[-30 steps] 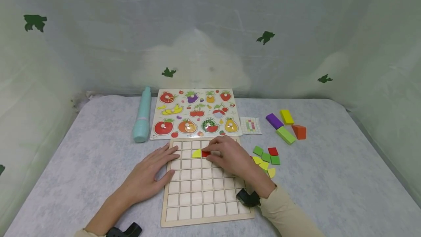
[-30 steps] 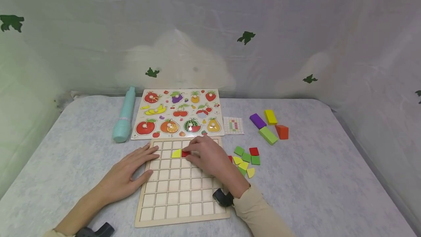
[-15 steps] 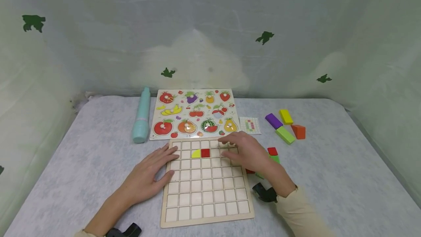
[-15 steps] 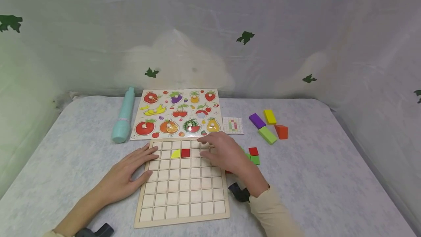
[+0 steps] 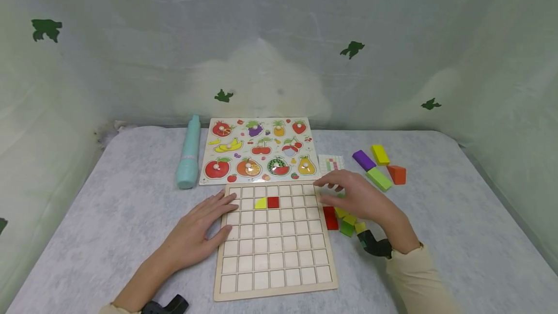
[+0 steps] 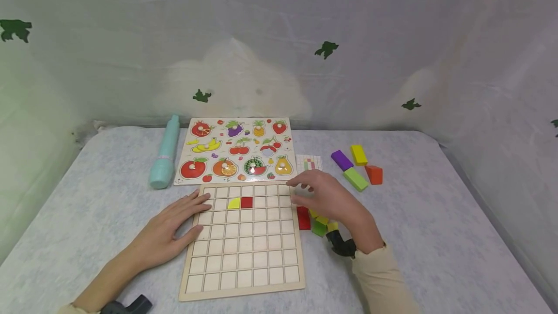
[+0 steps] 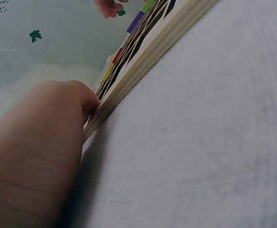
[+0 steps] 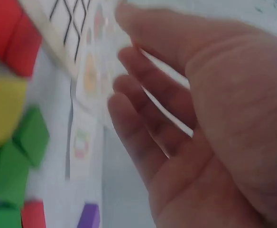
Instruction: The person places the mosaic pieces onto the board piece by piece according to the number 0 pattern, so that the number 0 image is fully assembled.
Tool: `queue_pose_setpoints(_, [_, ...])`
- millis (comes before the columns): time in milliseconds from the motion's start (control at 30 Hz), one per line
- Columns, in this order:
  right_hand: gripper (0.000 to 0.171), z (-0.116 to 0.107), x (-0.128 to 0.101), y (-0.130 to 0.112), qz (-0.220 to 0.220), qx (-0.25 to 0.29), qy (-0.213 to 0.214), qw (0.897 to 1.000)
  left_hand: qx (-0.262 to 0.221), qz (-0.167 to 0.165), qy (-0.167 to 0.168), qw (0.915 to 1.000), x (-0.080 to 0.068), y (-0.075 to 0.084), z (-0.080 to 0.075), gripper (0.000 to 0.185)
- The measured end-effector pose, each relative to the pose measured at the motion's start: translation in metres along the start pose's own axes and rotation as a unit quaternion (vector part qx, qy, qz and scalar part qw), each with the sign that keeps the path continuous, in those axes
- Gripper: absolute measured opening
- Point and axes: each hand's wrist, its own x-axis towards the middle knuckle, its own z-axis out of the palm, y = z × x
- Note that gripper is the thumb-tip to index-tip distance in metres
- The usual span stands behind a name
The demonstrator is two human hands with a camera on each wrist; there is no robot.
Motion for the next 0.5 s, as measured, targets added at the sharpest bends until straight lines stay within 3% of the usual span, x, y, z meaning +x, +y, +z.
queue_pose_setpoints(167, [0.038, -0.009, -0.005, 0.019, -0.001, 0.002, -0.002, 1.0, 0.001, 0.001, 0.001, 1.0, 0.0, 0.0, 0.0, 0.049])
queue_pose_setpoints(500, [0.037, -0.018, -0.014, 0.047, 0.05, 0.015, -0.027, 0.998, 0.0, 0.001, 0.002, 1.0, 0.0, 0.0, 0.0, 0.05])
